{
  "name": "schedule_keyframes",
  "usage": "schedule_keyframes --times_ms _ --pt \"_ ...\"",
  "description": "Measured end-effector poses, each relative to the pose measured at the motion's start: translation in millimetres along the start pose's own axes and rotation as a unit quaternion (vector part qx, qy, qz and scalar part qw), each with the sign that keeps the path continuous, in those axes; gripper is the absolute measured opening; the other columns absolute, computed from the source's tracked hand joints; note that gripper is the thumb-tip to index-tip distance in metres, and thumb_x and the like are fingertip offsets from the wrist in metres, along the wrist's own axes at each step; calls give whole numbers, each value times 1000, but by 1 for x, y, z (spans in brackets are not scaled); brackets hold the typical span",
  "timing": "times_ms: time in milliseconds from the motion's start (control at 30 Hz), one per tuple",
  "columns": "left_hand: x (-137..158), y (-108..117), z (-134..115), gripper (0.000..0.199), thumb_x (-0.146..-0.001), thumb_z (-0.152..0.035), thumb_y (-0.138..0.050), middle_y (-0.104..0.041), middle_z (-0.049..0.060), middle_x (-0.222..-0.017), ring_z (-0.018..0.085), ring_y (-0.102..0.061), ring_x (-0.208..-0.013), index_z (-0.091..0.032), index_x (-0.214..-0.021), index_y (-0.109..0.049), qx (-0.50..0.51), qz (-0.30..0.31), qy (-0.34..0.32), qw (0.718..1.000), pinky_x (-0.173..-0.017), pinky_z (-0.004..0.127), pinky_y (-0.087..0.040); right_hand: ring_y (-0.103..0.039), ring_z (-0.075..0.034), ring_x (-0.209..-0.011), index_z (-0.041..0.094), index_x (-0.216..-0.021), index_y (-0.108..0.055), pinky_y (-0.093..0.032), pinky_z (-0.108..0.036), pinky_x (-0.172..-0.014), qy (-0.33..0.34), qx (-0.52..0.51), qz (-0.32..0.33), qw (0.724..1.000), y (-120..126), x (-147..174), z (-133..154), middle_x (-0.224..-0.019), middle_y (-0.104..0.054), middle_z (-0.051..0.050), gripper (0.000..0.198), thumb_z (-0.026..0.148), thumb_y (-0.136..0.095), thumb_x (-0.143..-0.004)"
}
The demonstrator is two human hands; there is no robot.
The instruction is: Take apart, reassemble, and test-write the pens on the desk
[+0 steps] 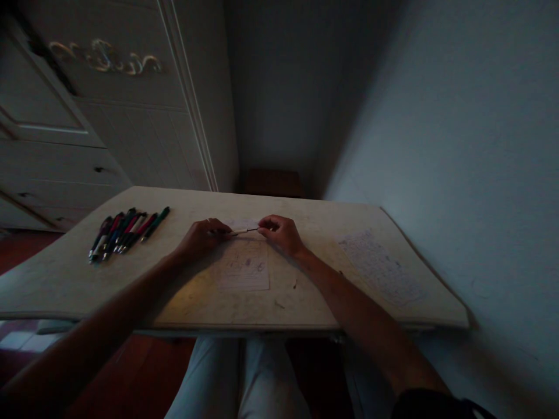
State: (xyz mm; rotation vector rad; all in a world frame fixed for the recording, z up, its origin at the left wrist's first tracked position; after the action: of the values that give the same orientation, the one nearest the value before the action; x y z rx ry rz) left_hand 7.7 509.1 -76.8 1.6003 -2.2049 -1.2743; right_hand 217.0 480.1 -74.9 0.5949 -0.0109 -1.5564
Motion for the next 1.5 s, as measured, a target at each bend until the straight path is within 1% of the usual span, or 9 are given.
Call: schedule_keyframes --times_ms 300,500,700,900,1300,1500 --pt "1 1 1 16 -73 -31 -72 -73 4 -79 19 -65 -74 -22 -85 -80 4 -4 9 1000 -72 29 -51 -64 -16 -72 17 -84 -74 -50 -30 -67 9 -2 5 1000 -3 1 0 -81 -74 -6 17 30 -74 -72" --pt "0 2 5 17 -73 -35 -72 -73 4 -79 20 -65 -75 -23 -83 -80 14 -7 14 1000 -74 31 -51 -66 -18 -76 18 -83 -74 -52 -32 -73 -2 -14 10 1000 -7 2 -7 -83 -74 -6 20 33 -76 -71" --pt "-1 2 7 15 -70 -31 -73 -74 4 -79 21 -65 -76 -22 -80 -80 17 -13 29 999 -74 32 -51 -67 -19 -76 18 -82 -74 -53 -33 -76 -5 -21 13 1000 -10 3 -8 -82 -75 -6 21 35 -78 -70" --pt "-2 3 2 12 -70 -27 -73 -74 6 -81 23 -66 -79 -22 -79 -79 25 1 30 999 -78 36 -52 -68 -18 -76 17 -80 -73 -54 -34 -77 -19 -42 11 999 -12 2 -12 -81 -74 -6 22 35 -78 -69" --pt "-2 4 -1 11 -69 -24 -72 -75 5 -82 21 -66 -77 -22 -77 -78 22 -2 37 999 -78 35 -52 -67 -18 -73 18 -79 -73 -54 -33 -74 -23 -58 15 998 -15 2 -11 -79 -74 -5 25 39 -79 -67" --pt "-3 3 1 11 -68 -27 -72 -74 4 -81 21 -66 -77 -23 -77 -78 18 -7 38 999 -78 33 -52 -67 -18 -73 18 -77 -73 -54 -33 -73 -34 -58 14 998 -16 1 -12 -77 -74 -5 25 38 -80 -66"
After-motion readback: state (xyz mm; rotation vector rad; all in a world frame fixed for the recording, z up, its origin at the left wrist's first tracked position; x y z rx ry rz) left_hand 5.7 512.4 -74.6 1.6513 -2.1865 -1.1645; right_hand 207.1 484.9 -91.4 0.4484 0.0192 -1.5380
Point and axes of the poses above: each hand's wrist, its own x-axis away from the middle knuckle, its own y-axis out of the back of the hand, z = x × y, the point moved 9 cm from there along -x, towards the middle knuckle
